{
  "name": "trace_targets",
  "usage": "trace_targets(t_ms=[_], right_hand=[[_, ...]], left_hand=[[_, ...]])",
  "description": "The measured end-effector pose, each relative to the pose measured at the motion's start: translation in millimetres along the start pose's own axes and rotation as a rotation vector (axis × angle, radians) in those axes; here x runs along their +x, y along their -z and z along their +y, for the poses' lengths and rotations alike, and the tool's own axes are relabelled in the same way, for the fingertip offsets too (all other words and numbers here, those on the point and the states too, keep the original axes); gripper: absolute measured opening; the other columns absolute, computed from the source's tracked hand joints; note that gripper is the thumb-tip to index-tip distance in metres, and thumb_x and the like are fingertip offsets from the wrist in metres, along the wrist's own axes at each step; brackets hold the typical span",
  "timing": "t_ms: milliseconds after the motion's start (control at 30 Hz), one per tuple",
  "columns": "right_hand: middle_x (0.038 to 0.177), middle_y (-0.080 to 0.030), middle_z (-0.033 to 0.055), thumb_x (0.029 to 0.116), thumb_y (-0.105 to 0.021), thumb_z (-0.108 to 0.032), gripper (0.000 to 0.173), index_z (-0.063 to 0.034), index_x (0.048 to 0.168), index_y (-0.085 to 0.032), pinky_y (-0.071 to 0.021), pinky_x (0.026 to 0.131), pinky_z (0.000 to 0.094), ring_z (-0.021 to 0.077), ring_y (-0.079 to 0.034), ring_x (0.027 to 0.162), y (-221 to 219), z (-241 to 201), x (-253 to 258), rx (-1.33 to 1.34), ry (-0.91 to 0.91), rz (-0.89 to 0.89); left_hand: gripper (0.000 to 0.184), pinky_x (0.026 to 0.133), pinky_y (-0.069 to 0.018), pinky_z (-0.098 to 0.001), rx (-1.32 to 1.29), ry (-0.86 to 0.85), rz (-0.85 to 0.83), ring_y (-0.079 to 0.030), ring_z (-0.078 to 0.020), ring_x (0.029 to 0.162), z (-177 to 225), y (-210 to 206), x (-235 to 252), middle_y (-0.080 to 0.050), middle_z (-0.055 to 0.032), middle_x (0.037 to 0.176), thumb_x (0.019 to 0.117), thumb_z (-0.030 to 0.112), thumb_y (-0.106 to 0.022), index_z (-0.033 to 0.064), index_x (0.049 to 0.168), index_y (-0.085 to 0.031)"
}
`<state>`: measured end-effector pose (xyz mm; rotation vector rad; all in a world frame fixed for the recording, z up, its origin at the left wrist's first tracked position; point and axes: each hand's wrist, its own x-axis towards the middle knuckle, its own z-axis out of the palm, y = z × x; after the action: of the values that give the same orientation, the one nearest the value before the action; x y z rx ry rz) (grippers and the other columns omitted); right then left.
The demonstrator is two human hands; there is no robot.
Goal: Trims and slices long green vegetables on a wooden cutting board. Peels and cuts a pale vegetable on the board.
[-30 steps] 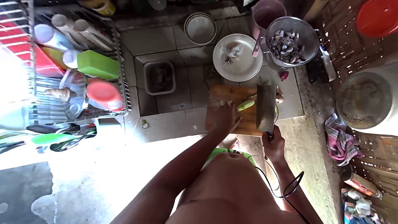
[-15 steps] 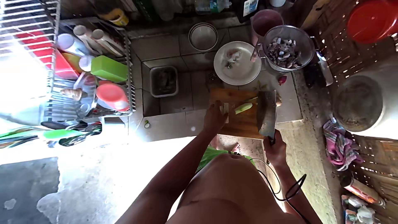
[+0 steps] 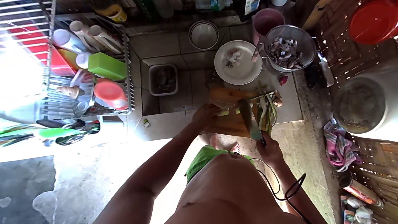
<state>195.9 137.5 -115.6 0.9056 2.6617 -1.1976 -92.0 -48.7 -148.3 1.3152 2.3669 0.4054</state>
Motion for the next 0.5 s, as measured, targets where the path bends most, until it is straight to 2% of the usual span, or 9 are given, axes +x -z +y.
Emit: trace_targets(t_ms=[67, 300, 500], right_hand=[[0.082, -0.07, 0.0063, 0.1004, -0.053, -0.03, 0.044, -0.0141, 0.141, -0.058, -0.0568, 0.065, 0.0433, 0.0203, -0.066, 0.068, -6, -3, 1, -0.006, -0.008, -0.023], [0.085, -0.069, 0.0081, 0.1018, -0.052, -0.03, 0.043, -0.0155, 0.142, -0.057, -0.0567, 0.069, 0.0461, 0.0229, -0.067, 0.072, -8, -16, 9, -0.062, -0.086, -0.122], [0.088, -0.07, 0.0099, 0.1041, -0.05, -0.03, 0.043, -0.0155, 0.145, -0.055, -0.0575, 0.073, 0.0481, 0.026, -0.069, 0.077, -11, -31, 18, -0.102, -0.146, -0.13]], left_hand=[[0.027, 0.106, -0.0498, -0.0498, 0.017, -0.038, 0.067, -0.062, -0.0302, 0.123, 1, -2, -3, -0.069, -0.0094, 0.126, 0.0967, 0.019, -0.069, 0.015, 0.123, -0.073], [0.026, 0.101, -0.0516, -0.0501, 0.051, -0.03, 0.15, -0.063, -0.033, 0.12, 9, -24, -1, -0.068, -0.0132, 0.124, 0.0994, 0.025, -0.066, 0.0108, 0.121, -0.072], [0.028, 0.094, -0.052, -0.0494, 0.084, -0.01, 0.211, -0.064, -0.0315, 0.113, 9, -28, 7, -0.068, -0.0101, 0.119, 0.0999, 0.033, -0.065, 0.0153, 0.12, -0.071]])
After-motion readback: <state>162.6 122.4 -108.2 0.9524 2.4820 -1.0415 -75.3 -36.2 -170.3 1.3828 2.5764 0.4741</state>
